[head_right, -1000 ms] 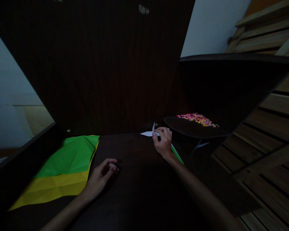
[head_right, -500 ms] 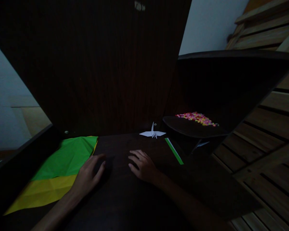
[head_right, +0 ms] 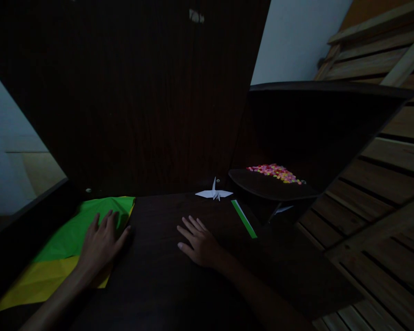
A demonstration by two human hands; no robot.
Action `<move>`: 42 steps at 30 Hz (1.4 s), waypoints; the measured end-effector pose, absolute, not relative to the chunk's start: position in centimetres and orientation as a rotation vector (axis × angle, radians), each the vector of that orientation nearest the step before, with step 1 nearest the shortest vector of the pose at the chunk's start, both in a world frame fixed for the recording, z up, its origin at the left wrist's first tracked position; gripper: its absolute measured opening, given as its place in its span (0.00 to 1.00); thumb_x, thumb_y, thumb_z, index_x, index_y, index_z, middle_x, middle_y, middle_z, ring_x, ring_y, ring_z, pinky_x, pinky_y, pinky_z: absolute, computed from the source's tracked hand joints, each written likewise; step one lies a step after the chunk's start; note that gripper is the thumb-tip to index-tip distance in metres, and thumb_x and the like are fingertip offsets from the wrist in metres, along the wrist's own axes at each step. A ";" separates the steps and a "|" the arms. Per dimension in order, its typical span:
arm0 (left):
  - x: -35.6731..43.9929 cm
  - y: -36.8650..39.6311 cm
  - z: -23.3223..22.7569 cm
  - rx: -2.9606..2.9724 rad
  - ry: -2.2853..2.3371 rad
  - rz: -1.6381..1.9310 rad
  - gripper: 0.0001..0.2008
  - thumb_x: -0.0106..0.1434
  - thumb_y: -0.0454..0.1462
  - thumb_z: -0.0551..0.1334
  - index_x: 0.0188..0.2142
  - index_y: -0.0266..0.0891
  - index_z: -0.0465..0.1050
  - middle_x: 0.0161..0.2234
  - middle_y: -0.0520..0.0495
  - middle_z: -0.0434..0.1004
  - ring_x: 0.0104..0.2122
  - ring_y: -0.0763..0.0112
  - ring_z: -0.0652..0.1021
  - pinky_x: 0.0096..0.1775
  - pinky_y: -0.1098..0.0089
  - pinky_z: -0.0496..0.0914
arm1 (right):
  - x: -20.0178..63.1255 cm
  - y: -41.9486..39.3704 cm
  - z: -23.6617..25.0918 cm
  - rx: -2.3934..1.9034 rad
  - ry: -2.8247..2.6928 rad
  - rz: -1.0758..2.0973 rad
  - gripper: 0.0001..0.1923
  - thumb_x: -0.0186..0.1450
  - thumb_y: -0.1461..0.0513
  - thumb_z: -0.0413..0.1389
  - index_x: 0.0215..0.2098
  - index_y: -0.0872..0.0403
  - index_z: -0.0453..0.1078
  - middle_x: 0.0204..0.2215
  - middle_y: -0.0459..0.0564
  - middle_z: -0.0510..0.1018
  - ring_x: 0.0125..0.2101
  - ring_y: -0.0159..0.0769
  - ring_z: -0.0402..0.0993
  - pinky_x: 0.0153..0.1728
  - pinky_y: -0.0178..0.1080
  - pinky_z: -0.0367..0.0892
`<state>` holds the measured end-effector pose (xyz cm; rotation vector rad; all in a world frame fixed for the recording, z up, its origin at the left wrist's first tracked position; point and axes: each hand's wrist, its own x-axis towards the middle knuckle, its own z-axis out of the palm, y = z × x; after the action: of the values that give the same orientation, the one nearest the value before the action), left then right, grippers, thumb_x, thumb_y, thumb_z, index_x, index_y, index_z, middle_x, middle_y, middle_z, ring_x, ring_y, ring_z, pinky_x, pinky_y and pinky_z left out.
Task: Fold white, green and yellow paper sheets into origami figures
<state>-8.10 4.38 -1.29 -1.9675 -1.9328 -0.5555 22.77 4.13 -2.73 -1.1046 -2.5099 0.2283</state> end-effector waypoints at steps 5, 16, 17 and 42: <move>-8.3 4.1 -1.2 -1.956 -2.038 -0.406 0.31 0.64 0.46 0.48 0.56 0.20 0.60 0.57 0.26 0.64 0.58 0.36 0.61 0.55 0.49 0.59 | 22.8 4.1 -2.6 -1.111 -2.501 0.239 0.27 0.68 0.55 0.51 0.64 0.52 0.56 0.65 0.55 0.53 0.65 0.50 0.46 0.61 0.57 0.49; -8.2 3.7 0.6 -1.956 -2.256 -0.452 0.29 0.66 0.48 0.46 0.56 0.26 0.58 0.47 0.29 0.72 0.49 0.46 0.71 0.44 0.57 0.67 | 22.7 4.1 -2.7 -1.131 -2.515 0.237 0.26 0.68 0.55 0.50 0.63 0.53 0.57 0.65 0.56 0.53 0.65 0.49 0.45 0.61 0.56 0.48; -8.3 3.7 0.6 -1.944 -2.258 -0.435 0.29 0.66 0.49 0.47 0.55 0.26 0.59 0.47 0.29 0.72 0.49 0.45 0.71 0.44 0.57 0.67 | 22.7 4.1 -2.7 -1.129 -2.515 0.240 0.26 0.69 0.55 0.50 0.63 0.53 0.57 0.65 0.56 0.53 0.65 0.49 0.45 0.61 0.56 0.48; -6.3 2.4 2.3 -2.003 -2.052 -0.940 0.11 0.63 0.43 0.53 0.35 0.41 0.70 0.33 0.44 0.80 0.28 0.59 0.78 0.29 0.67 0.66 | 22.8 4.2 -2.4 -1.142 -2.492 0.308 0.27 0.68 0.54 0.51 0.63 0.54 0.58 0.64 0.57 0.54 0.64 0.51 0.46 0.61 0.57 0.48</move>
<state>-6.32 2.40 2.33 -2.0033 -2.0522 -0.9400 22.82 4.17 -2.41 -1.1423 -2.4917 0.3081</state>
